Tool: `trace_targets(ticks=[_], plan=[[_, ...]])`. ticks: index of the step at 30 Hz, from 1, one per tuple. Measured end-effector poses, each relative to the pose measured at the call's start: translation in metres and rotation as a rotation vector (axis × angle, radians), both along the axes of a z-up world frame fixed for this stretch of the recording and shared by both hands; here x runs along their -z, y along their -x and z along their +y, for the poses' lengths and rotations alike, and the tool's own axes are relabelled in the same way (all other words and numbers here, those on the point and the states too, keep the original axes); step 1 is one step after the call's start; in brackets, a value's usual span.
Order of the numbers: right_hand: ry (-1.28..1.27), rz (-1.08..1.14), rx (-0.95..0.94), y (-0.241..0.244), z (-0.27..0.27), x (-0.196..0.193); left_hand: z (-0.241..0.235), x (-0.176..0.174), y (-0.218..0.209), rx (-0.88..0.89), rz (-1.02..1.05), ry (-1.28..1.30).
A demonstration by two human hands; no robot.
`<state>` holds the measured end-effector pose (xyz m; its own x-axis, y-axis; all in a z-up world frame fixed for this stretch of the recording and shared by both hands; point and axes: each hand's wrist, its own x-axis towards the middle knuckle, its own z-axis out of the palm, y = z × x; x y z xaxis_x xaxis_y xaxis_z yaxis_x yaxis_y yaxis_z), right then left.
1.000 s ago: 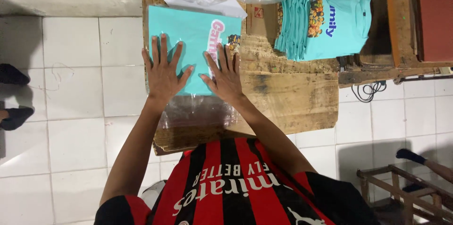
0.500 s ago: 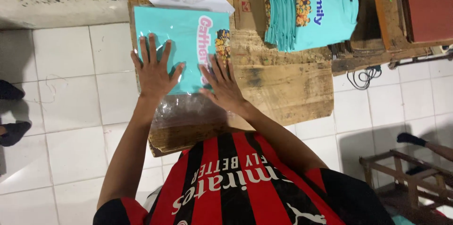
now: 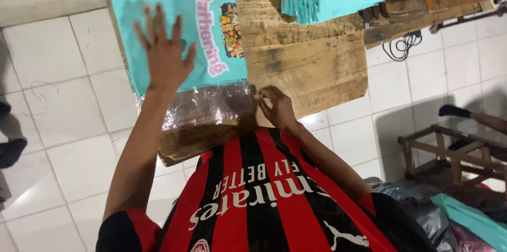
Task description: Folding t-shirts and placing them into individual plastic bags
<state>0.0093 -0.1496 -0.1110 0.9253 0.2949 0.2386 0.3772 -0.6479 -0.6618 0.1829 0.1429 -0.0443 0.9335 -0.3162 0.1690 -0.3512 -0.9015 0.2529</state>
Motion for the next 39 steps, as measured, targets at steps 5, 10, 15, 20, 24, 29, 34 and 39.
trace_targets(ticks=[5,10,15,20,24,29,34,39], plan=[[-0.154,0.542,0.201,-0.013,0.020,0.030,-0.046,0.035,-0.035,0.276,-0.072,0.105],[-0.326,0.709,0.214,0.010,0.027,0.000,-0.046,0.040,-0.044,0.235,0.008,0.099],[-0.448,0.872,0.172,0.028,0.009,-0.010,-0.045,0.034,-0.040,0.293,-0.127,0.166],[-0.148,0.780,-0.105,0.047,-0.026,0.028,-0.049,0.023,-0.035,0.303,-0.155,0.131],[-0.139,0.829,-0.041,0.056,-0.066,0.009,-0.059,0.029,0.009,0.136,-0.078,-0.108],[-0.167,0.756,0.118,0.074,-0.145,0.031,-0.063,0.077,0.054,0.010,-0.163,-0.010],[-0.102,0.732,0.096,0.088,-0.209,0.036,-0.067,0.063,0.060,-0.017,-0.154,-0.031],[-0.142,0.716,0.104,0.100,-0.259,0.043,-0.090,0.036,0.085,-0.118,-0.194,-0.049]])
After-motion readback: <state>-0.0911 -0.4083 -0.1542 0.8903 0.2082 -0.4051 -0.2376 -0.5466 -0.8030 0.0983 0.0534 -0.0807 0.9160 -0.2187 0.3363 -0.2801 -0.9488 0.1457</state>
